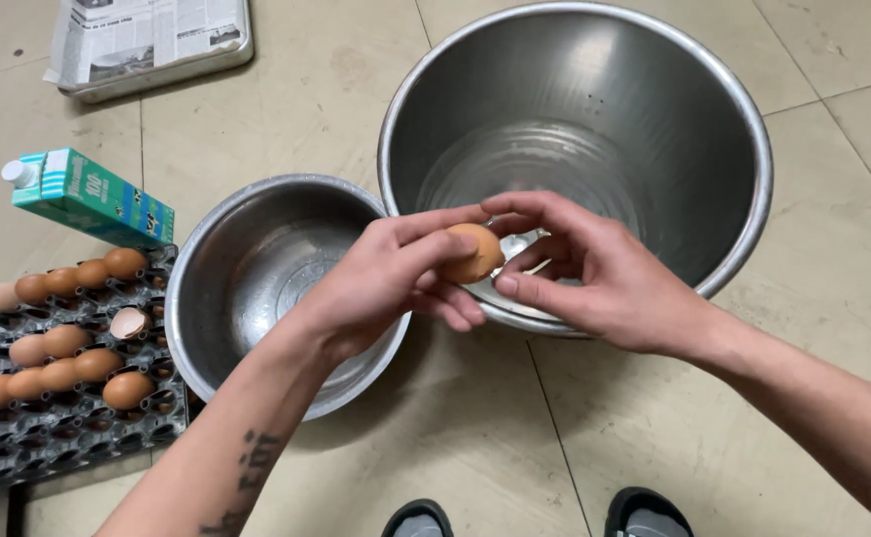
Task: Rinsing a large mixing bowl and then cracking multiple eggs to separate yolks from whites.
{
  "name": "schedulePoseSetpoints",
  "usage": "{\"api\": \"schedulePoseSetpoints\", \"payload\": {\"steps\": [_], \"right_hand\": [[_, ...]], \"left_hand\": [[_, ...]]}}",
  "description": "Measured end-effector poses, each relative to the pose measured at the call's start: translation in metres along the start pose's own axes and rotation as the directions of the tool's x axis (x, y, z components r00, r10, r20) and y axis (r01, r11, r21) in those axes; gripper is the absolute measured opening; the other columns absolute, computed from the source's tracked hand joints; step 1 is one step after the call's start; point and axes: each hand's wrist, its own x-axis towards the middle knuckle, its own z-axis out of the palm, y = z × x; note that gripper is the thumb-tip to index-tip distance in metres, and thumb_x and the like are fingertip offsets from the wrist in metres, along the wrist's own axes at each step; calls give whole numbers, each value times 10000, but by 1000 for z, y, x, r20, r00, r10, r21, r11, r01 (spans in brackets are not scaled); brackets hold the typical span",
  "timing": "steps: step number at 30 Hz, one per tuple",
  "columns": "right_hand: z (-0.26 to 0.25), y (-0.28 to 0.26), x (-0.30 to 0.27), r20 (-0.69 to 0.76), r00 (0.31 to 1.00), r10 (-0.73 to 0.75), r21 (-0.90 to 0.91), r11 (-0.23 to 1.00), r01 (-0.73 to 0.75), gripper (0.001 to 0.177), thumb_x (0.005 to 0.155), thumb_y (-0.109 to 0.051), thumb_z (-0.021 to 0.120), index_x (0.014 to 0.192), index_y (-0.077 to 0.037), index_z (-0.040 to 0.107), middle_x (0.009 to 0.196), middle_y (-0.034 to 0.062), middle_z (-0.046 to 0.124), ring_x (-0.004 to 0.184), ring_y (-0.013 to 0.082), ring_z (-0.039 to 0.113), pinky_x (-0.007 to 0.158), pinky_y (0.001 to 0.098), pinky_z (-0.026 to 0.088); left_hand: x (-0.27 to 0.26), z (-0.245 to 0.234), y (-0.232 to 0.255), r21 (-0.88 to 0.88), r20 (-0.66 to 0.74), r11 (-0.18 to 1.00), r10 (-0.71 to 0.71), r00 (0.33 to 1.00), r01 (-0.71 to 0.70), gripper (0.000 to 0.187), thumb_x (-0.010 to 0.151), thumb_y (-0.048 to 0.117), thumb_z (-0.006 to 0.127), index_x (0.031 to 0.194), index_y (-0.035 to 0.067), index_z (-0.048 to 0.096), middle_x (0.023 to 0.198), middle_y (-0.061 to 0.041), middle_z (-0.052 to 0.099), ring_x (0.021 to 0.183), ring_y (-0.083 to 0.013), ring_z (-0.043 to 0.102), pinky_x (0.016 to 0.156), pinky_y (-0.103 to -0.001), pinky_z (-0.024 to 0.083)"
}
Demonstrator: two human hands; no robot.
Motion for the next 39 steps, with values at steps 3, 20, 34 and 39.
{"api": "schedulePoseSetpoints", "payload": {"steps": [3, 20, 34, 39], "right_hand": [[1, 4, 3, 1, 997, -74, 137, 988, 73, 602, 997, -140, 775, 1582, -95, 640, 1385, 71, 816, 1094, 148, 846, 980, 266, 696], [-1, 14, 8, -311, 949, -42, -105, 994, 9, 432, 925, -207, 902, 1313, -111, 740, 1301, 28, 818, 962, 133, 857, 895, 254, 700], [-7, 15, 13, -314, 943, 113, -139, 977, -163, 336, 971, -175, 823, 1305, -162, 795, 1294, -73, 854, 860, 67, 820, 805, 227, 573], [-12, 4, 14, -283, 939, 194, -42, 976, -214, 479, 916, -264, 873, 1372, -142, 792, 1258, -14, 870, 917, 102, 829, 890, 239, 652]], "left_hand": [[11, 8, 4, -47, 96, 999, 2, 995, 2, 419, 1042, 225, 665, 1337, -67, 716, 1001, -234, 777, 730, -336, 821, 652, -372, 697], [39, 16, -8, 762, -44, 579, 495, 868, -291, 640, 841, 370, 758, 1426, 112, 807, 1124, -1, 918, 840, -87, 809, 832, -275, 624], [49, 25, -6, 829, -93, 530, 446, 890, -179, 367, 790, 416, 742, 1091, 277, 898, 710, 8, 749, 684, -235, 705, 745, -412, 532], [52, 4, -3, 707, 26, 648, 376, 926, -283, 663, 883, 489, 837, 1433, 120, 805, 1258, 6, 906, 966, -74, 823, 890, -248, 615]]}}
